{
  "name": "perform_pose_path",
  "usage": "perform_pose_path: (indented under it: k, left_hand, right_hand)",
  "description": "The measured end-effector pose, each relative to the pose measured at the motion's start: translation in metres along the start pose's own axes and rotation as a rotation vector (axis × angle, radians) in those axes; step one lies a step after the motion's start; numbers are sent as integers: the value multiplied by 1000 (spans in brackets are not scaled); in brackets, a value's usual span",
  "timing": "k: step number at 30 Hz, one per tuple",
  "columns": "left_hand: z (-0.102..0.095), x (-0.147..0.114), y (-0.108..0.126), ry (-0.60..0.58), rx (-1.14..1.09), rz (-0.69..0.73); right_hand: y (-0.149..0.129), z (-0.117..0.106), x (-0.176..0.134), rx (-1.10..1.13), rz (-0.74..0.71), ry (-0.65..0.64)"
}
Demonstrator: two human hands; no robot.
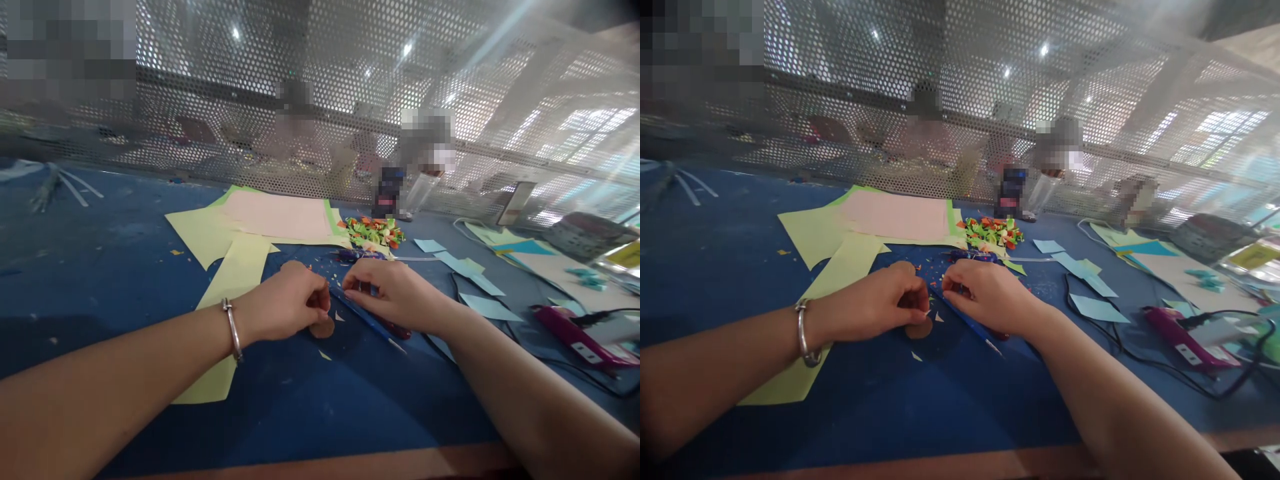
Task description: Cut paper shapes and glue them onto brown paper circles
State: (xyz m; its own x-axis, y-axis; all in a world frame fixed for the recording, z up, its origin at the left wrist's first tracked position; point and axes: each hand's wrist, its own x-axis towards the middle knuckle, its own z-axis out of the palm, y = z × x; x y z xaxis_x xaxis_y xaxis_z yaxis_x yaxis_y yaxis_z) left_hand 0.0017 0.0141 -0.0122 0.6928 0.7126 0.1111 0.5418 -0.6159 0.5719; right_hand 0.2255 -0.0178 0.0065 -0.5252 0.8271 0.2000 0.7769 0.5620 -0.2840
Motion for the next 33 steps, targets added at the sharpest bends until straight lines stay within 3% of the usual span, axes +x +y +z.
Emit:
perform_pose_path:
  k: [6,11,14,18,25,29,33]
  left_hand:
    - [0,0,10,-88,12,-77]
    - [-4,2,9,-80,145,-36]
    - [-2,4,1,-14,95,-24]
    - [1,8,-7,107,-143,-23]
    - [2,3,3,201,-321,7]
    - [1,1,1,283,-330,-18]
    - [1,2,-7,293,-279,-3]
  right_hand:
    - [-2,-1,1,5,13,3]
    - [-2,1,0,-4,3,4]
    - [-2,2,0,15,-3,8]
    - [-4,5,1,102,10,29]
    - [-9,7,5,252,30,123]
    - [-10,9,8,278,74,144]
    - [-12,13,10,266,63,126]
